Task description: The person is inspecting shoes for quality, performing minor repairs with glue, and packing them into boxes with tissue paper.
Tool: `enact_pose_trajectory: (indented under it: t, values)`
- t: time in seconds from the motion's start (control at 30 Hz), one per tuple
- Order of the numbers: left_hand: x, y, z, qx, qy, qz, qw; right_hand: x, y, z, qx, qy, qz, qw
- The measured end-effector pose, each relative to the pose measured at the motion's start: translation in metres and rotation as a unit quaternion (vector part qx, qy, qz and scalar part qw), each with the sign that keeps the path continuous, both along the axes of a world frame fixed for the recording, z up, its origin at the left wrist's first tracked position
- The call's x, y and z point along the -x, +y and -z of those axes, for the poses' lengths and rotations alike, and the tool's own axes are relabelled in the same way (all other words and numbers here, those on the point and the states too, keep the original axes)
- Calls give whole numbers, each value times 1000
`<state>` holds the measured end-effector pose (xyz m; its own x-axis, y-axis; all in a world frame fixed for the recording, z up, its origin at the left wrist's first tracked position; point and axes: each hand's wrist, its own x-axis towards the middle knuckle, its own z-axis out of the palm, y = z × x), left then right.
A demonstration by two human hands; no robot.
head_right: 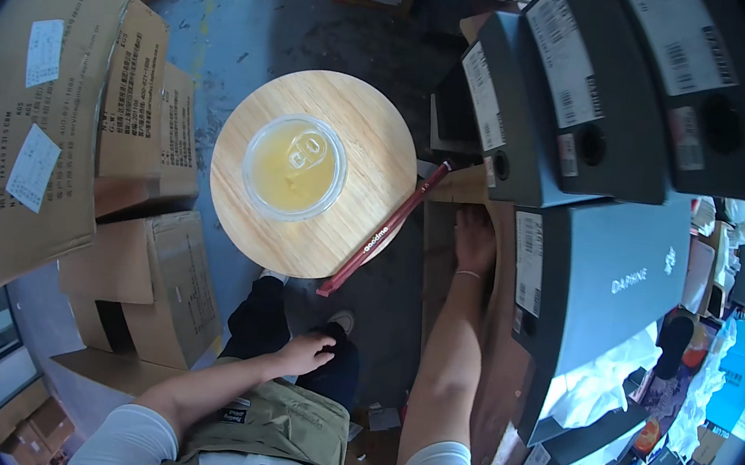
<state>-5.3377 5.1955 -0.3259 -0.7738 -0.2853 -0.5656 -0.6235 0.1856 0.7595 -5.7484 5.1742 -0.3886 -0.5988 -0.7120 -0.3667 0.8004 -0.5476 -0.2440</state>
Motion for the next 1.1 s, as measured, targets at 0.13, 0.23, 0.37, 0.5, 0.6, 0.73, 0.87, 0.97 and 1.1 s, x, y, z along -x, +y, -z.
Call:
enact_pose_trajectory:
  t: [0.13, 0.23, 0.37, 0.5, 0.6, 0.73, 0.87, 0.97, 1.1]
  values:
    - [-23, 10, -44, -66, -53, 78, 993, -48, 11, -24, -42, -11, 49, 998]
    - [-24, -7, -79, -76, -68, 117, 988, -66, 3, -60, -146, -13, 25, 989]
    - [-43, -20, -96, -45, -68, 131, 988, -78, 27, -94, -167, 14, 9, 986]
    - [-55, -35, -106, -3, -62, 157, 986, -100, 41, -132, -157, 40, 16, 987]
    - [-52, -41, -121, 2, -70, 157, 985, -122, 47, -149, -98, 29, 11, 995]
    - [-45, -51, -136, 23, -68, 156, 985, -122, 60, -120, -189, -49, 95, 976]
    - [-38, -57, -148, 16, -54, 139, 989, -145, 64, -128, -194, -107, 114, 968]
    - [-21, -52, -159, -26, -31, 75, 996, -194, 70, -161, -235, -108, 183, 948]
    - [16, -50, -185, 37, 53, 98, 993, -246, 122, -171, -266, -181, 141, 936]
